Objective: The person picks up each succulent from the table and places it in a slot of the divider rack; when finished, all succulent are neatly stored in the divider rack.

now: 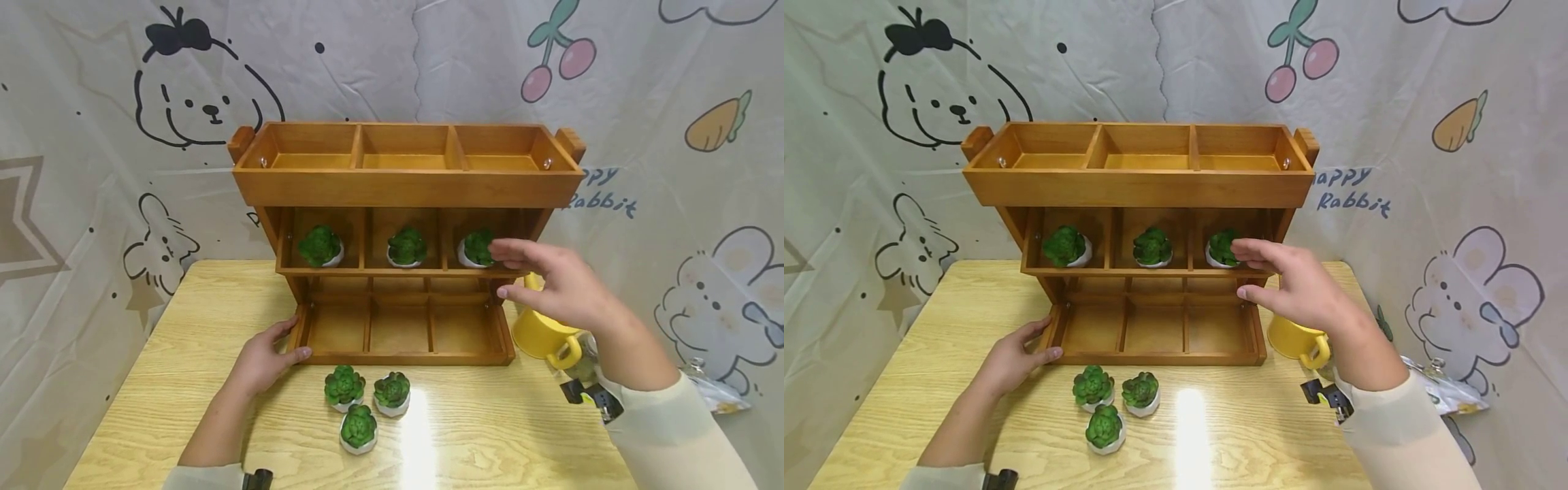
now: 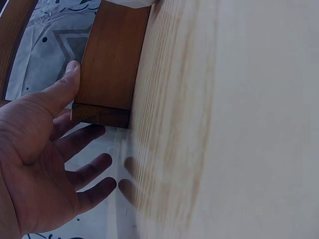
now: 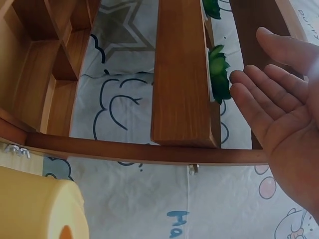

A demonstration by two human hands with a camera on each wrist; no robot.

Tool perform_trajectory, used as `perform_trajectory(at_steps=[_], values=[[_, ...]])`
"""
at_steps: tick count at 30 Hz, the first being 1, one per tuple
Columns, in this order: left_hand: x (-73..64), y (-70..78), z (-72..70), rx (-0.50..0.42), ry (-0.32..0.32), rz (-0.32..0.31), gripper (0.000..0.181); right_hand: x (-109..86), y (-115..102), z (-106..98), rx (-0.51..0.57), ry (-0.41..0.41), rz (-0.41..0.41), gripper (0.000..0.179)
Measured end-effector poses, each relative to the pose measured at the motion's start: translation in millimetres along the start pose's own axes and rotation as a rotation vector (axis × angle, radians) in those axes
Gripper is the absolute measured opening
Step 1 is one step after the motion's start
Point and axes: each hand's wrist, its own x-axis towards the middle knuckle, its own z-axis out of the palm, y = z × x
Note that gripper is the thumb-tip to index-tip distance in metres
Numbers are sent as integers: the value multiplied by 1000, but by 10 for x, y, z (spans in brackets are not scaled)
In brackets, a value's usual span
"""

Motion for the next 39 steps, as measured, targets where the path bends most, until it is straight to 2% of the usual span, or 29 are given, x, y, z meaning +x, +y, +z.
perform_trajectory(at_steps=[6,21,31,39], values=[[-2,-16,-2,0,3,-2,82,-38,-23,79,-13,-14,16,60],[17,-25,-9,1,1,2,83,-123,39,414,94,-49,-9,58],[4,-2,-15,0,-4,-5,83,-186,41,603,174,-108,66,58],[6,-14,-8,-10,2,-4,83,-214,59,816,252,-117,37,57]])
